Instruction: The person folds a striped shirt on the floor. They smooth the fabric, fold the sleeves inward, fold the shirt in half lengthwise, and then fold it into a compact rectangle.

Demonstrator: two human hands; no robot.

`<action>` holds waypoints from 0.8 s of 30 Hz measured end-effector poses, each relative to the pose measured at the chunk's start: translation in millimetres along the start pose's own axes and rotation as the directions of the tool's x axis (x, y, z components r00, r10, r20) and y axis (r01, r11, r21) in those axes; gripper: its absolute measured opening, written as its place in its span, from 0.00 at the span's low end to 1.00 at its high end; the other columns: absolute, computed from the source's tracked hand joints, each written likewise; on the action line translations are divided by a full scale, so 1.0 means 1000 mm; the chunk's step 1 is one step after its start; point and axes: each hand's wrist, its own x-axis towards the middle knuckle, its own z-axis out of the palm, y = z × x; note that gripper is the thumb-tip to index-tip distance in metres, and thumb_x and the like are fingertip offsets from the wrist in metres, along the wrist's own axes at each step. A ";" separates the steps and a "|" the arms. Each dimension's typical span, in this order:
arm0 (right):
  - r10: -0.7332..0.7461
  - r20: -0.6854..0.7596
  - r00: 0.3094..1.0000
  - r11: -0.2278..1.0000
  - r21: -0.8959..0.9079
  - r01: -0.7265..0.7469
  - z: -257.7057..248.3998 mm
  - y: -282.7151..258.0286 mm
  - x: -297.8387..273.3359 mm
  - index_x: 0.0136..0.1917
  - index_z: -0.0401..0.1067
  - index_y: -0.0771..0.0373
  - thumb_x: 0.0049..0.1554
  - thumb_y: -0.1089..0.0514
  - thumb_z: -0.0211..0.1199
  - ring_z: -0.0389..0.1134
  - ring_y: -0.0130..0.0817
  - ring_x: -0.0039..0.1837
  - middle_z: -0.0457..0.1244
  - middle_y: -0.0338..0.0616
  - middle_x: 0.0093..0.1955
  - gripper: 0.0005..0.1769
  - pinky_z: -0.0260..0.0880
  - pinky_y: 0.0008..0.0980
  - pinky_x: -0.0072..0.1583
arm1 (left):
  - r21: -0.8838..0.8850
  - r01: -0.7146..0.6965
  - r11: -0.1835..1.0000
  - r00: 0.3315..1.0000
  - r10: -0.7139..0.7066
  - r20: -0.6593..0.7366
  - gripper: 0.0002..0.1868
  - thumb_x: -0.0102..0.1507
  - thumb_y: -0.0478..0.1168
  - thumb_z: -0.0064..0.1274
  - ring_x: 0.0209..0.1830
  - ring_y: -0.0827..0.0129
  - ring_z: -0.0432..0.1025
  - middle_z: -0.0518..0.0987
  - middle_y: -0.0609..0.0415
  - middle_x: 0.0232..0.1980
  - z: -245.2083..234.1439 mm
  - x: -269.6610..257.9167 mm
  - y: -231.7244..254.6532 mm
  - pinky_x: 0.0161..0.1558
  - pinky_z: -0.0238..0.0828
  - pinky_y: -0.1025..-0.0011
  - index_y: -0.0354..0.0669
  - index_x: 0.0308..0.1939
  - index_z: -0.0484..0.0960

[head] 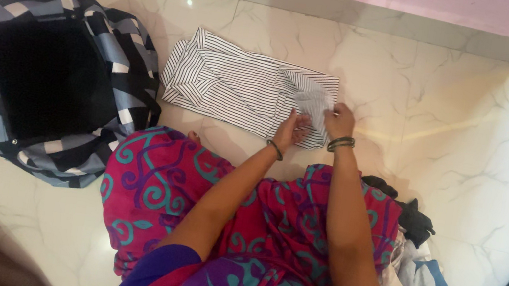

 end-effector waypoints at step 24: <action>0.233 0.280 0.931 0.964 -0.191 -0.184 -0.024 0.046 0.007 0.59 0.74 0.53 0.54 0.59 0.60 0.72 0.49 0.53 0.71 0.53 0.49 0.18 0.72 0.44 0.57 | 0.882 -0.075 0.466 0.732 0.627 -0.269 0.20 0.53 0.44 0.60 0.45 0.44 0.79 0.85 0.39 0.43 -0.061 0.007 0.045 0.49 0.76 0.53 0.41 0.48 0.82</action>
